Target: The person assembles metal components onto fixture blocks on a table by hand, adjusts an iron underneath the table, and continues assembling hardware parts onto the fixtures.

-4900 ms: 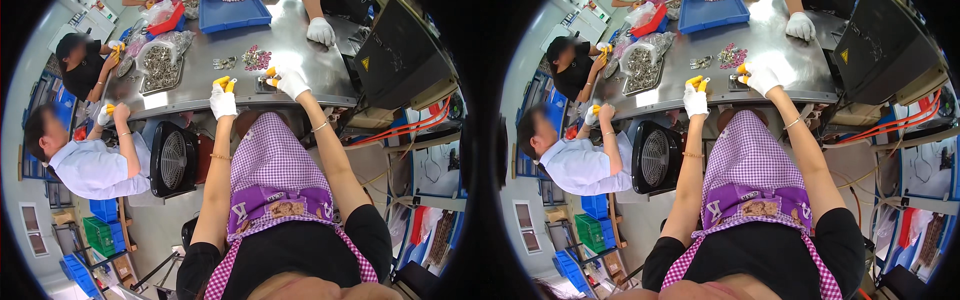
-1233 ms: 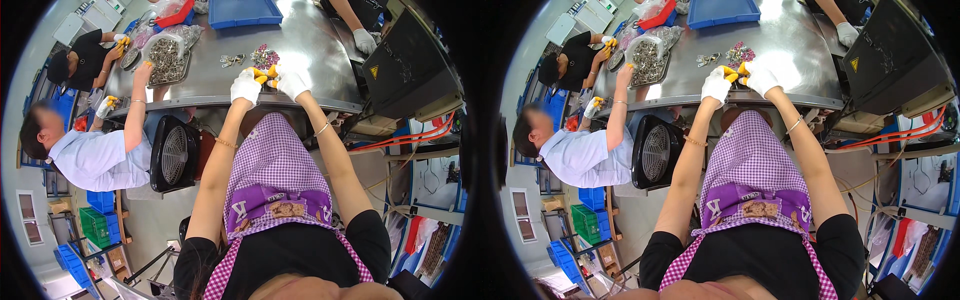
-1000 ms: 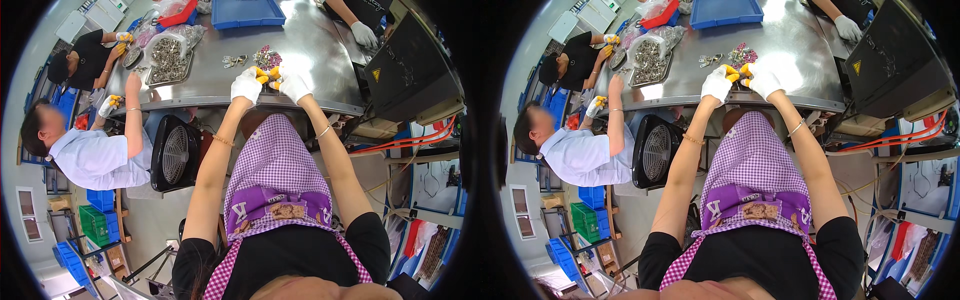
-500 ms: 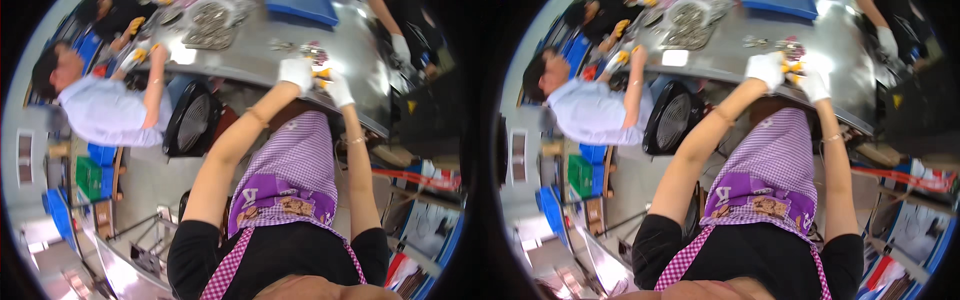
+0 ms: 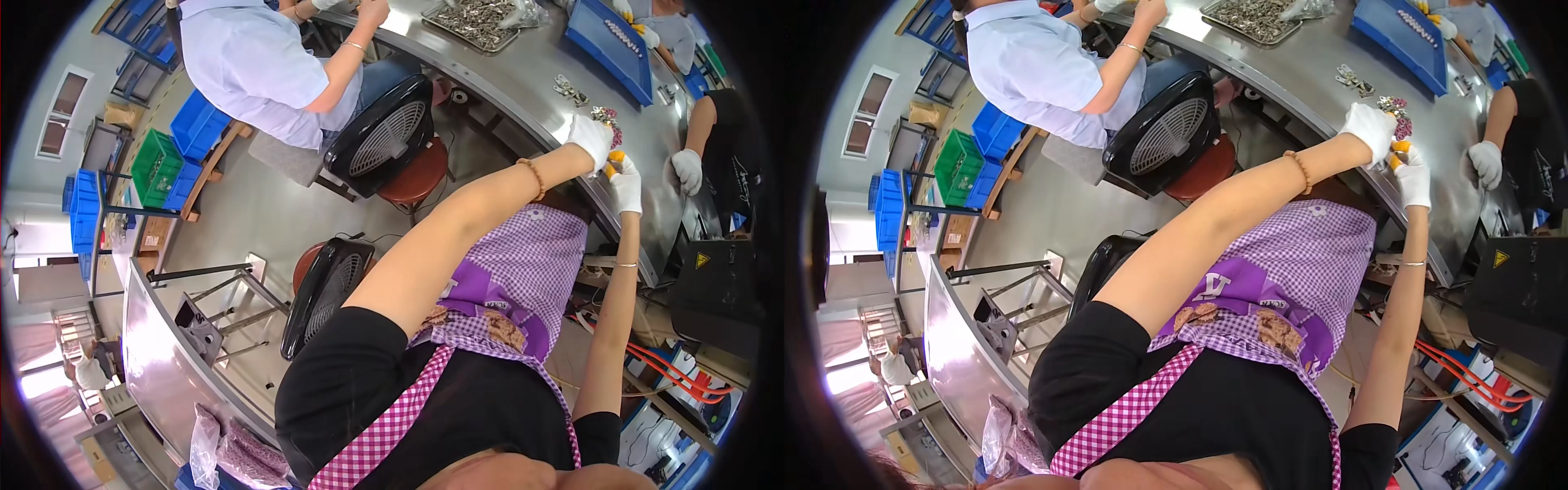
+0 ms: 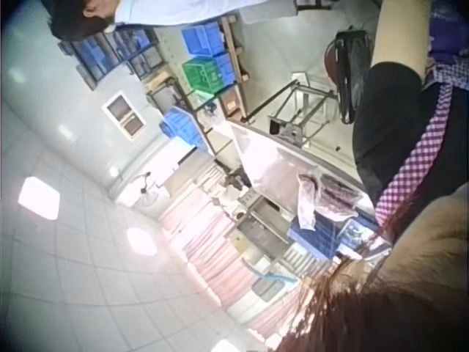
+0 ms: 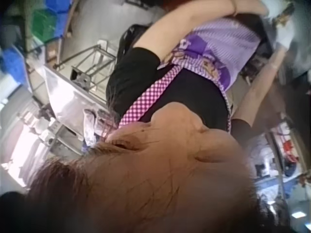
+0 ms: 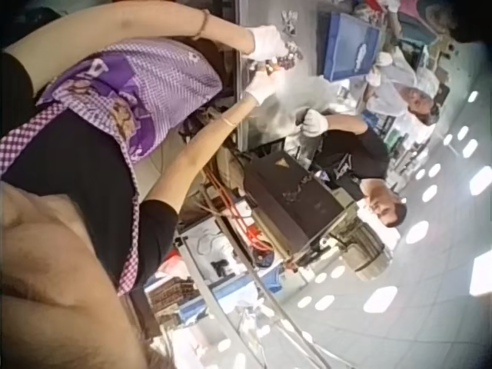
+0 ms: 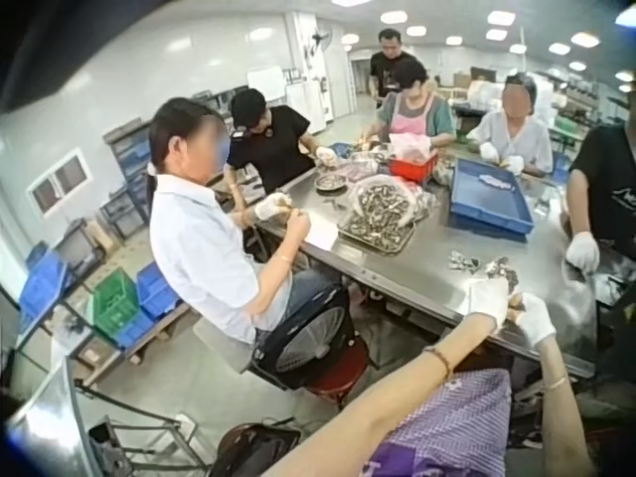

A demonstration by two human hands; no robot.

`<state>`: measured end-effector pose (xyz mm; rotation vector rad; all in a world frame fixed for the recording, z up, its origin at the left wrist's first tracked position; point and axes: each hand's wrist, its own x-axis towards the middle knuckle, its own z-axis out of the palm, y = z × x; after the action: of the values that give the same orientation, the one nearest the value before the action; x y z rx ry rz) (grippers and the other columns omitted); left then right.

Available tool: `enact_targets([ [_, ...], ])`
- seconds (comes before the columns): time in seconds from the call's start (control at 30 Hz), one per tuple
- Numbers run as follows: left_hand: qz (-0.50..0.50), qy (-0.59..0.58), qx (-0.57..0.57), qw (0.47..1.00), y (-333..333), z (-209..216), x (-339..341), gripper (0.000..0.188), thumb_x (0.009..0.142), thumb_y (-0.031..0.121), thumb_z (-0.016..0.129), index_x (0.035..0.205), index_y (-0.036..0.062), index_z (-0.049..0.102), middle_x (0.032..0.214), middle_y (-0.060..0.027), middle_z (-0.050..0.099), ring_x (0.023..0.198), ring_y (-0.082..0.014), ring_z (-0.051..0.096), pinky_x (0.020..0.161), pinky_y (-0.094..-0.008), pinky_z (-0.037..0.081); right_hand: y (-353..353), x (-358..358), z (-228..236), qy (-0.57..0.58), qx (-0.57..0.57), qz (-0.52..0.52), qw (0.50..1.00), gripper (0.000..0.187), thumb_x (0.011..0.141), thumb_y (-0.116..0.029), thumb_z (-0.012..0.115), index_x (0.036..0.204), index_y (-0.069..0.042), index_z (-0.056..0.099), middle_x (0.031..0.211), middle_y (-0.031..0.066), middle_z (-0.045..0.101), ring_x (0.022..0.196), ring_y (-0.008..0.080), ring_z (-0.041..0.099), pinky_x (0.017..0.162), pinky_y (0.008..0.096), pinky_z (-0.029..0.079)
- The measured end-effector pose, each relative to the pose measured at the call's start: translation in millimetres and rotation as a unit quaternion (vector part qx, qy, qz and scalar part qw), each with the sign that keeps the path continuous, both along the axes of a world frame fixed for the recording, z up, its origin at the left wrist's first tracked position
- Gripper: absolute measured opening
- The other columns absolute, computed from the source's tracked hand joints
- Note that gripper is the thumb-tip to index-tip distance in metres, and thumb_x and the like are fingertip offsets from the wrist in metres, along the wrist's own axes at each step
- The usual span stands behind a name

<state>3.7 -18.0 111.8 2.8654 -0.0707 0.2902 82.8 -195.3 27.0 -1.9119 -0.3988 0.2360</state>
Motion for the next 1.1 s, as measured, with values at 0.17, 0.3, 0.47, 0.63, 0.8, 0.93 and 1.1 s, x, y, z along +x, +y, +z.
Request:
enact_targets([
  [0.17,0.024,-0.088,-0.036,0.995,9,-34,13,0.016,0.076,0.019,0.058,0.075,0.0064,0.068,0.071,-0.0106,0.067,0.064,-0.0287,0.065,0.061,-0.0395,0.05,29,-59,34,-0.426,-0.235,0.003,0.874,0.04,0.07,-0.009,0.074,0.109,-0.005,0.064,0.083,0.0077,0.065,0.068,0.0192,0.058,0.065,0.0291,0.047],
  [0.3,-0.021,-0.088,-0.011,0.996,8,-15,3,0.017,0.079,0.02,0.055,0.081,0.0088,0.067,0.077,-0.0099,0.068,0.069,-0.0299,0.066,0.065,-0.0402,0.051,24,-71,36,-0.396,-0.216,-0.035,0.892,0.044,0.067,-0.013,0.075,0.109,-0.008,0.065,0.076,0.0083,0.063,0.067,0.0236,0.057,0.065,0.032,0.047],
  [0.47,-0.015,-0.001,-0.049,0.999,13,-9,-3,0.022,0.084,0.028,0.056,0.093,0.0117,0.067,0.093,-0.0111,0.068,0.077,-0.0304,0.066,0.069,-0.0395,0.051,25,-77,58,-0.362,-0.294,-0.011,0.885,0.043,0.067,-0.015,0.075,0.108,-0.01,0.067,0.071,0.0062,0.061,0.066,0.0235,0.057,0.063,0.0317,0.046],
  [0.63,0.011,0.07,0.069,0.995,44,36,-50,0.042,0.09,0.044,0.049,0.117,0.0149,0.061,0.107,-0.0063,0.067,0.091,-0.0272,0.065,0.079,-0.038,0.05,-16,-76,51,-0.437,-0.342,-0.03,0.831,0.037,0.07,-0.02,0.073,0.105,-0.009,0.069,0.071,0.0044,0.063,0.062,0.0216,0.055,0.061,0.0324,0.046],
  [0.8,0.005,0.138,0.04,0.99,113,87,-152,0.038,0.089,0.044,0.052,0.113,0.0175,0.065,0.106,-0.0042,0.068,0.086,-0.0259,0.065,0.079,-0.0381,0.05,-69,-76,50,-0.333,-0.391,-0.171,0.841,0.041,0.077,-0.029,0.073,0.114,-0.013,0.067,0.085,0.0062,0.069,0.067,0.0206,0.063,0.062,0.03,0.05],
  [0.93,0.071,0.119,-0.019,0.99,155,90,-255,0.032,0.088,0.037,0.056,0.109,0.0151,0.066,0.096,-0.0035,0.07,0.079,-0.0255,0.064,0.073,-0.034,0.049,-74,-36,43,-0.237,-0.419,-0.252,0.839,0.045,0.079,-0.046,0.065,0.115,-0.019,0.065,0.096,0.0048,0.07,0.081,0.0237,0.066,0.07,0.0344,0.051],
  [1.1,0.25,0.167,-0.086,0.95,152,98,-380,0.029,0.086,0.029,0.062,0.112,0.0147,0.066,0.099,-0.0016,0.069,0.074,-0.0188,0.061,0.07,-0.0288,0.049,-125,38,17,-0.227,-0.513,-0.321,0.763,0.054,0.08,-0.061,0.056,0.116,-0.022,0.063,0.106,0.005,0.068,0.093,0.0287,0.065,0.077,0.0407,0.051],
])
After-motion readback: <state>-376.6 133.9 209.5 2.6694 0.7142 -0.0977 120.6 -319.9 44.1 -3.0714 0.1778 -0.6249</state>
